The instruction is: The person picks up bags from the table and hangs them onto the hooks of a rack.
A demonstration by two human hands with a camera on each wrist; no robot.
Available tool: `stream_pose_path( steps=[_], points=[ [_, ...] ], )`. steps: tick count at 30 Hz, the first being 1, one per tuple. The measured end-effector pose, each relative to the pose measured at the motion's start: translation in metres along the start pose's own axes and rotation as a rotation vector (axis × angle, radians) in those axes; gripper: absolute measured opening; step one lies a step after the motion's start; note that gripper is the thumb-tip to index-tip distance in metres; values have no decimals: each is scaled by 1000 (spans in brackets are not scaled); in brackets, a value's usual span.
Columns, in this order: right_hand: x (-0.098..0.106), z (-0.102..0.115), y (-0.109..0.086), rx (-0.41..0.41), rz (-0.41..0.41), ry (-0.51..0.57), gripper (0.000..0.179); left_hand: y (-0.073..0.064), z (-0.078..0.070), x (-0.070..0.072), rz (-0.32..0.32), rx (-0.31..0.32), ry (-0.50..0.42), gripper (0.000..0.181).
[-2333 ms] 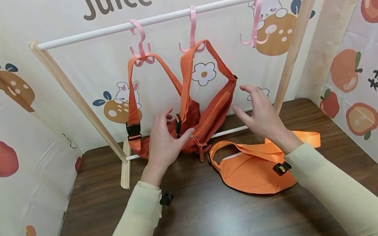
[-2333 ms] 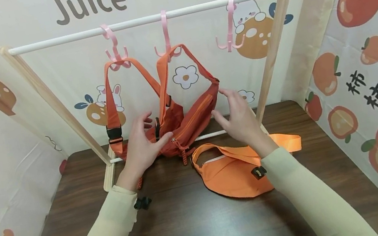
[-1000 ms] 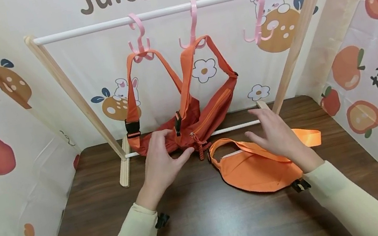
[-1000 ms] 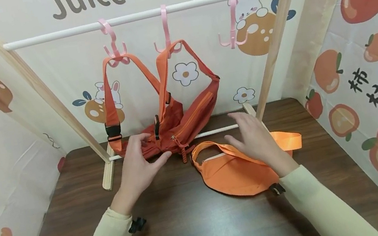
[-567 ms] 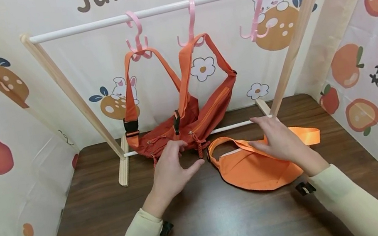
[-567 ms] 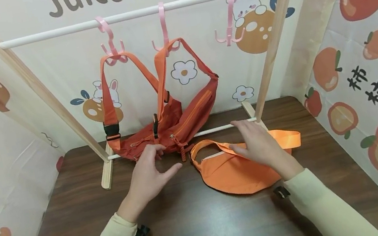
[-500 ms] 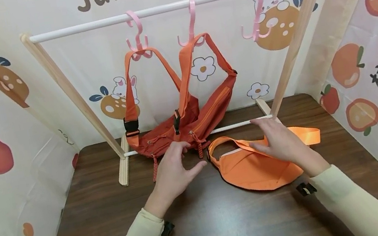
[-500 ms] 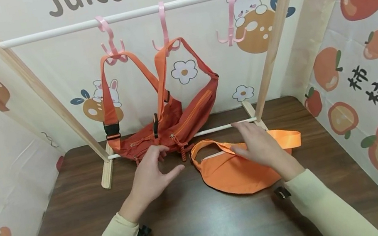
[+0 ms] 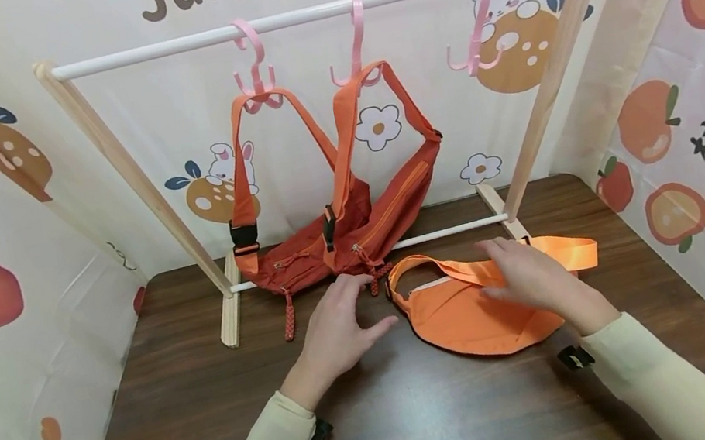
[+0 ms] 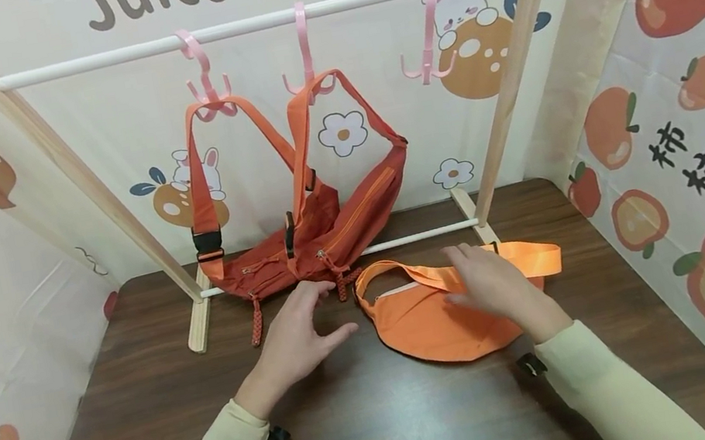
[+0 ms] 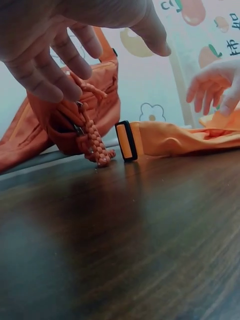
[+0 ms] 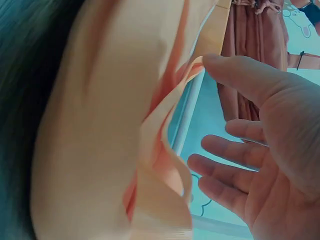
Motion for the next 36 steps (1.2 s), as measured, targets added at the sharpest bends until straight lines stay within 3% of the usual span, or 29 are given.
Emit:
stream_pose_path(
  steps=[11,19,27,36],
  points=[
    [-13,-4,0,-9,30,-132,77,-3,3,-7,64,11,-15,71],
    [-22,-5,3,-41,-9,-177,71,-4,3,-9,85,16,2,70],
    [-31,-6,6,-49,-55,-217,46,-3,0,-12,103,25,2,67],
    [-27,-3,9,-49,-144,-303,14,1,-4,-14,95,0,-11,65]
  ],
)
Point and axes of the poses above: each hand's wrist, its own y-axis towards the middle knuckle, its own x-axis out of the back of the hand, z = x × y, the point moved 1 cm from there along y, towards the middle knuckle, and after that the axes turned 12 degrees about -y, right-handed, at the moved point
